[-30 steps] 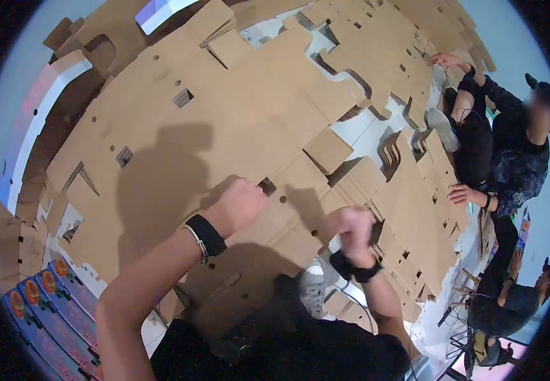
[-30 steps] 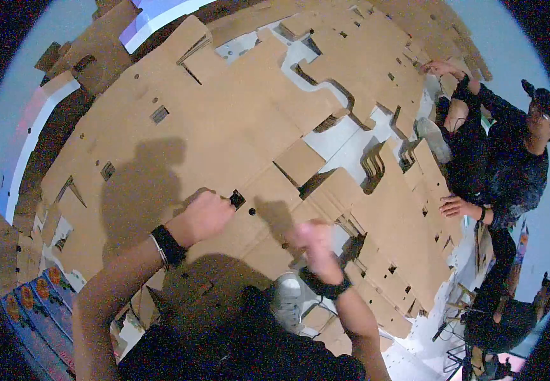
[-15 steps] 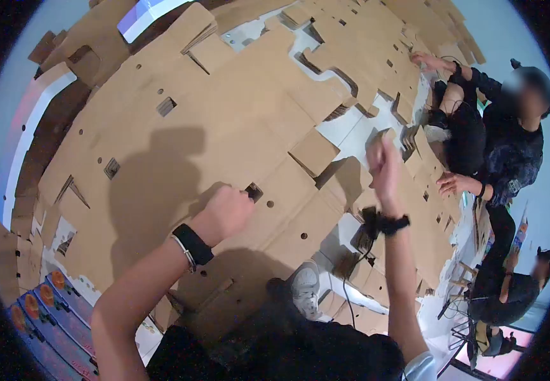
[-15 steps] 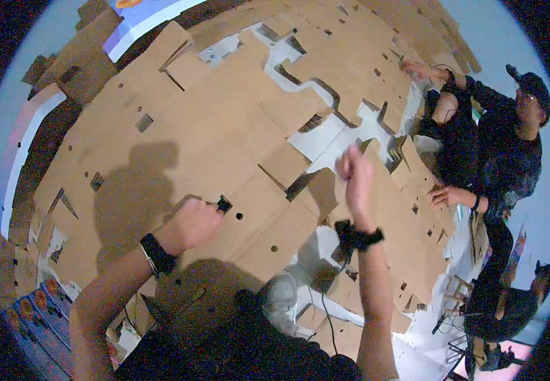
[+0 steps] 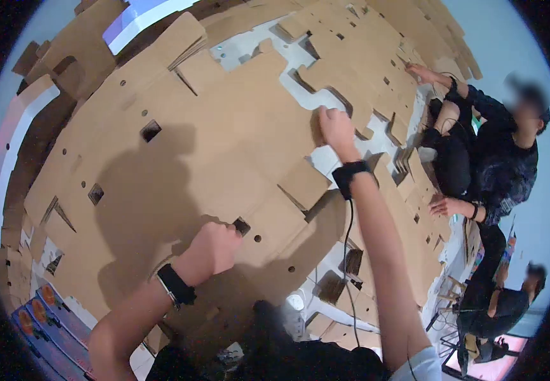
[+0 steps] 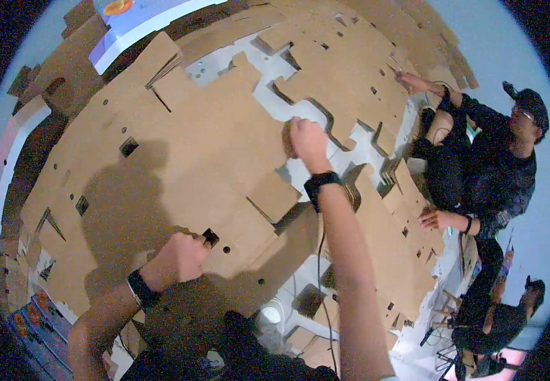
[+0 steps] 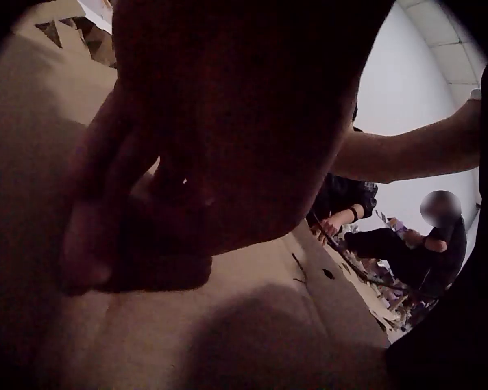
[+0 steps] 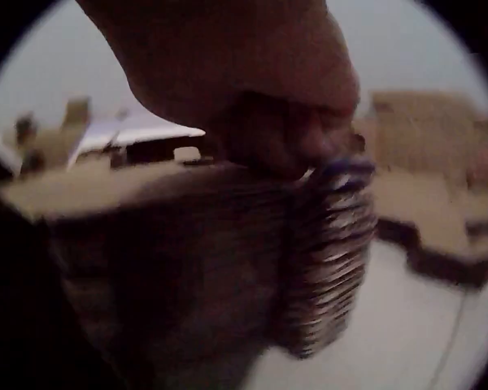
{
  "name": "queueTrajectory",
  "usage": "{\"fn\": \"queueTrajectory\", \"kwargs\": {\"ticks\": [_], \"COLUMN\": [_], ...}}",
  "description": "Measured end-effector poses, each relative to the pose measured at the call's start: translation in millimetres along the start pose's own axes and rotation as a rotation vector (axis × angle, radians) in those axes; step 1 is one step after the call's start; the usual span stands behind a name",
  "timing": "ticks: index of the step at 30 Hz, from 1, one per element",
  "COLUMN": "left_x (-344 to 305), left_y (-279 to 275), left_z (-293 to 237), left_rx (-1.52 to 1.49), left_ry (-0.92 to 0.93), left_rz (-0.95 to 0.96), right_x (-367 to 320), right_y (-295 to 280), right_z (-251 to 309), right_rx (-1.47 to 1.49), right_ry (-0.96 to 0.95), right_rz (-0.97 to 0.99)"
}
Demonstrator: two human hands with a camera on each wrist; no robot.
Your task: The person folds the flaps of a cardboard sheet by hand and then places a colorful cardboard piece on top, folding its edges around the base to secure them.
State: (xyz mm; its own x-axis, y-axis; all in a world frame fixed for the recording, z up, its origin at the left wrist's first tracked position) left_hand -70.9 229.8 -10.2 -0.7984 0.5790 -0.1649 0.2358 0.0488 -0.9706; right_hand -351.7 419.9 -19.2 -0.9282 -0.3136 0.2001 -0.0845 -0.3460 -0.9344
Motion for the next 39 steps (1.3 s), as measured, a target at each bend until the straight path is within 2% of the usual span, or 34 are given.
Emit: {"fn": "queueTrajectory", "kwargs": {"ticks": [2, 3, 5, 6, 8, 9, 10, 12, 14, 15, 16, 18, 19, 20, 21, 22, 23, 24, 25, 26, 28, 29, 30, 31, 32, 33, 34, 35, 36, 37, 39], "left_x": [0.9, 0.8, 0.5, 1.8, 3.8, 2.4, 2.4, 4.3, 3.8, 3.5, 1.7, -3.6, -11.8, -21.0, -34.1, -47.8, -62.3, -80.7, -102.2, -129.6, -200.2, -248.8, -302.8, -365.1, -409.2, -411.7, -401.2, -393.4, -398.1, -397.7, -393.6], "left_y": [-1.1, 0.7, 7.6, 9.3, 6.1, 3.6, 0.4, -1.3, 0.9, 3.0, 6.3, 4.8, 4.0, -4.3, -14.1, -18.3, -32.7, -47.5, -59.5, -80.6, -142.8, -178.7, -219.9, -253.7, -295.8, -303.4, -304.8, -299.6, -301.8, -303.8, -302.1], "left_z": [2.0, 1.6, 0.9, 1.0, -0.8, 1.3, 3.9, -0.7, 0.2, -1.1, -3.2, -5.3, -4.1, -4.5, -3.1, -0.4, 7.0, 15.9, 27.4, 40.3, 70.5, 83.5, 88.8, 96.1, 89.6, 79.4, 70.4, 70.1, 74.0, 73.3, 72.7], "left_rx": [0.005, 0.004, -0.012, -0.011, -0.034, -0.052, -0.046, -0.018, -0.005, -0.003, -0.001, 0.024, 0.035, -0.011, -0.051, -0.043, -0.163, -0.278, -0.172, -0.075, 0.248, 0.38, 0.481, 0.49, 0.691, 0.682, 0.883, 1.062, 1.064, 1.061, 1.063], "left_ry": [-0.013, -0.013, -0.015, -0.005, 0.025, 0.036, 0.011, 0.083, 0.045, 0.042, 0.024, 0.035, 0.008, -0.011, -0.037, -0.082, -0.059, -0.028, -0.1, -0.166, -0.376, -0.748, -0.697, -1.057, -1.197, -1.214, -1.037, -0.83, -0.822, -0.831, -0.868], "left_rz": [0.025, 0.05, 0.089, 0.118, 0.134, 0.151, 0.157, 0.252, 0.238, 0.218, 0.222, 0.153, 0.162, 0.03, -0.1, -0.081, -0.256, -0.431, -0.344, -0.252, -0.116, -0.106, -0.461, -0.279, -0.088, -0.092, 0.119, 0.325, 0.325, 0.303, 0.243], "right_x": [12.9, 12.9, 0.1, -3.5, -12.8, -15.1, -9.9, 0.8, -0.1, -7.7, -13.0, -15.8, -5.3, -6.1, -4.0, -7.0, -13.2, -8.2, -14.9, -21.1, -35.9, -49.8, -60.5, -70.9, -81.0, -92.3, -104.5, -112.1, -122.5, -130.7, -144.3], "right_y": [-8.0, -26.9, -86.5, -61.5, 8.2, -5.6, -11.9, -27.2, -64.4, -71.9, -57.9, -2.0, -6.9, -16.8, -17.5, -26.6, -36.2, -27.7, -31.1, -25.7, -18.1, -33.2, -24.1, -9.0, -3.0, -6.4, -9.2, -6.3, -1.9, -0.9, -1.0], "right_z": [-18.0, -2.0, 18.4, 1.6, -26.8, -5.5, -1.3, -16.3, -2.4, 13.6, 11.3, -7.6, -2.5, 10.1, 10.7, 26.6, 43.6, 37.5, 56.8, 75.9, 104.3, 149.1, 173.7, 193.9, 209.9, 233.4, 254.9, 269.2, 280.2, 285.2, 302.6], "right_rx": [0.245, 0.246, 0.449, 0.451, -0.027, -0.061, -0.042, 0.174, 0.396, 0.444, 0.457, -0.025, -0.004, 0.067, 0.042, 0.081, 0.183, 0.23, 0.204, 0.234, 0.604, 0.554, 0.577, 0.706, 0.814, 0.781, 0.755, 0.739, 0.73, 0.73, 0.753], "right_ry": [0.111, 0.103, 0.38, 0.378, 0.056, 0.013, -0.004, 0.064, 0.064, 0.135, 0.124, 0.039, 0.135, 0.043, 0.114, 0.071, 0.038, 0.07, -0.245, -0.257, 0.046, -0.062, -0.087, -0.087, -0.075, -0.109, -0.134, -0.236, -0.339, -0.333, -0.444], "right_rz": [0.173, 0.184, -0.155, -0.148, 0.075, 0.032, 0.034, 0.083, -0.172, -0.204, -0.197, 0.107, 0.162, 0.162, 0.263, 0.271, 0.278, 0.247, 0.042, 0.062, 0.321, 0.405, 0.409, 0.511, 0.616, 0.682, 0.745, 0.806, 0.86, 0.861, 0.95]}}
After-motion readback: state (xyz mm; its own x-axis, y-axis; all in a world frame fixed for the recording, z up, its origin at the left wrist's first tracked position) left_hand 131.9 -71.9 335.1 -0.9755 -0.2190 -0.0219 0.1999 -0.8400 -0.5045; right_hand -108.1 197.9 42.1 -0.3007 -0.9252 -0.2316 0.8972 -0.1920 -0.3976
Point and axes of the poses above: each hand's wrist, its own x-axis towards the middle knuckle, its own y-axis out of the palm, z = x × y, the point moved 5 cm from there along x, towards the middle knuckle, and after that the axes turned 14 degrees about x, right-handed, at the moved point
